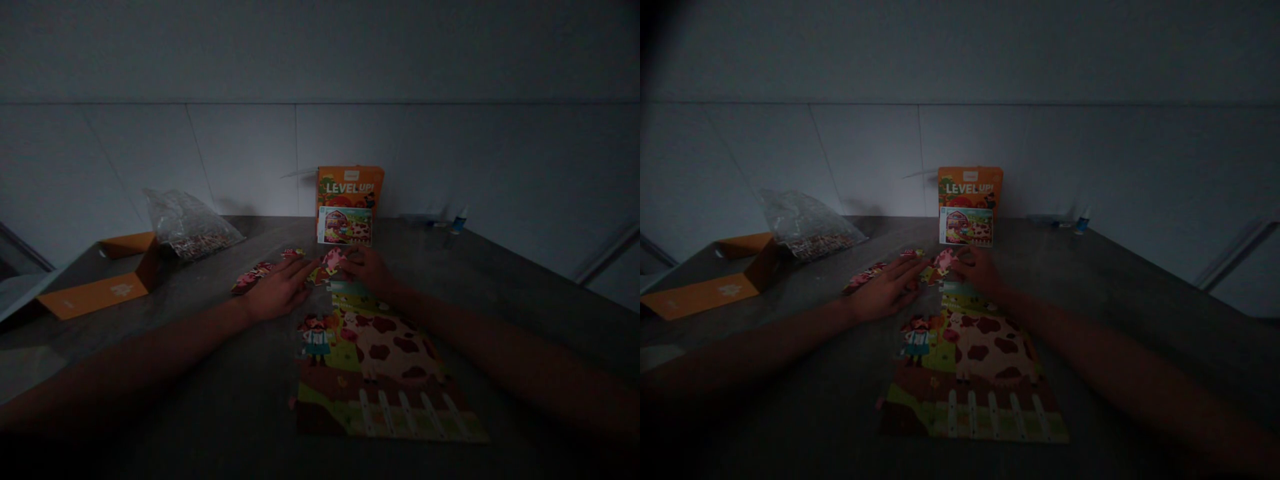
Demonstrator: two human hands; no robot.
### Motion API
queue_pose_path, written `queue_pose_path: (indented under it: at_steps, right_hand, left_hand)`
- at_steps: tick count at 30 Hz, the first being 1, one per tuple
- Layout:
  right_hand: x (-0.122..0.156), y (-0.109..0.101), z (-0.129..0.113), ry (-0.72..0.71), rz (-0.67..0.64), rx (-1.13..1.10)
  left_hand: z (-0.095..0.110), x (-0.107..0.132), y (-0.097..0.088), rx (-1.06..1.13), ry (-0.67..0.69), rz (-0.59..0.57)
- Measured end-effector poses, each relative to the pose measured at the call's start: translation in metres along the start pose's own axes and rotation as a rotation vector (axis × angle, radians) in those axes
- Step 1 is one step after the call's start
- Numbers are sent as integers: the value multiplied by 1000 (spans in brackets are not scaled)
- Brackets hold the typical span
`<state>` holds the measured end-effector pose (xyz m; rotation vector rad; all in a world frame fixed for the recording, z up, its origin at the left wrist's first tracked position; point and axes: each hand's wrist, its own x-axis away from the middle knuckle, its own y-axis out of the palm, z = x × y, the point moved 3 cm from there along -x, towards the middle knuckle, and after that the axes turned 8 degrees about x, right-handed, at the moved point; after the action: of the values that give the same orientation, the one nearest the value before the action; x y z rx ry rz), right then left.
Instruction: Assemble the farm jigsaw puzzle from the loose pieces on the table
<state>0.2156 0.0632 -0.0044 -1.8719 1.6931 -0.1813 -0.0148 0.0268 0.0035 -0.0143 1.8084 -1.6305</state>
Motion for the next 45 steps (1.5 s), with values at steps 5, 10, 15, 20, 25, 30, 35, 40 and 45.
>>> queue_pose_path:
  at_steps: [5, 10, 15, 20, 25, 30, 35, 40, 45]
  right_hand:
    - [4, 7, -3, -21, -104, -219]
    - [8, 8, -9, -69, -228, -153]
    - [11, 9, -12, -72, -304, -85]
    - [8, 10, -6, -74, -295, -115]
    - [4, 11, -3, -89, -248, -66]
    - [-4, -5, 8, 51, 130, 391]
    - [-5, -15, 14, 168, 181, 642]
    - [-4, -18, 10, 338, 58, 870]
    - [-3, -20, 10, 320, 52, 892]
  left_hand:
    - [4, -1, -2, -15, 68, -41]
    - [4, -1, -2, -49, 72, -22]
    - [4, 0, -2, -76, 74, -5]
    - [3, 0, -1, -82, 107, 32]
    - [3, 1, -1, -87, 100, 18]
    - [3, -1, -1, -105, 71, 11]
    - [2, -2, 0, -93, 73, -50]
    - [0, -3, 2, -27, 53, -134]
    - [0, -4, 1, -7, 65, -115]
